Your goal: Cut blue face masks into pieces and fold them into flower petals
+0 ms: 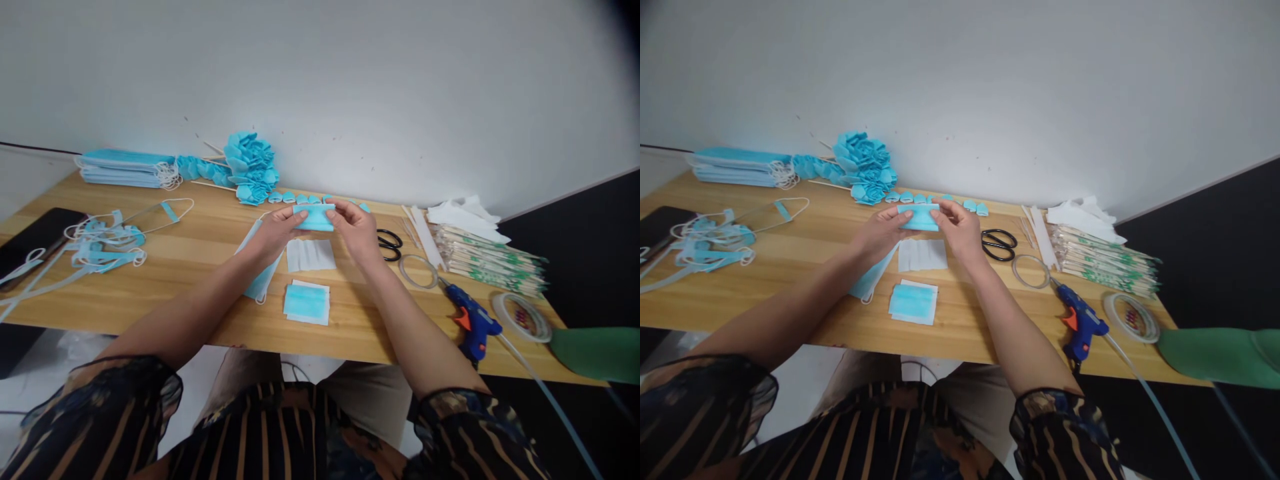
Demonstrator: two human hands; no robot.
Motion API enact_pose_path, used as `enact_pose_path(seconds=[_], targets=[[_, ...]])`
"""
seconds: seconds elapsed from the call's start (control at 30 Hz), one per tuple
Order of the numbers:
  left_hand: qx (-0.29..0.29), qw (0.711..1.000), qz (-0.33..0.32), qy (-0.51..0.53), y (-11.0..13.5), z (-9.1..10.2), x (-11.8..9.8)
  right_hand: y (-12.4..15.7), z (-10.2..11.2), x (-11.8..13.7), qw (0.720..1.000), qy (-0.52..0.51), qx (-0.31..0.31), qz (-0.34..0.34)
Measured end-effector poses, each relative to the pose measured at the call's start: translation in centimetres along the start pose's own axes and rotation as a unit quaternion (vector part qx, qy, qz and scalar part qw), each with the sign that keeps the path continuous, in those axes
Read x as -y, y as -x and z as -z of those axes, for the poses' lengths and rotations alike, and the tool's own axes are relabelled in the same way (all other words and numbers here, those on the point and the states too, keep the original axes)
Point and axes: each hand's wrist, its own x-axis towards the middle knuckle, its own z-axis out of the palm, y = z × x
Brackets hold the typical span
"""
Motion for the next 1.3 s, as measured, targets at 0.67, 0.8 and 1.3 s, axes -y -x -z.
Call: enact_pose_path(seconds=[0.67, 0.8, 1.3], targets=[[-0.036, 0.938, -0.157, -0.308, 0.3, -0.6, -1.1, 0.8, -0.2, 2.1, 0.980, 0.160, 0.019, 0.117], [-0.054, 0.945, -0.156, -0.282, 0.4, -0.8, -0.9, 1.1, -0.6, 2.2, 0.984, 0.137, 0.037, 0.110], [-0.050, 0.994, -0.079, -0.062, -0.3, 0.0, 0.0, 0.1, 0.0, 0.4, 0.993, 0.076, 0.055, 0.074]])
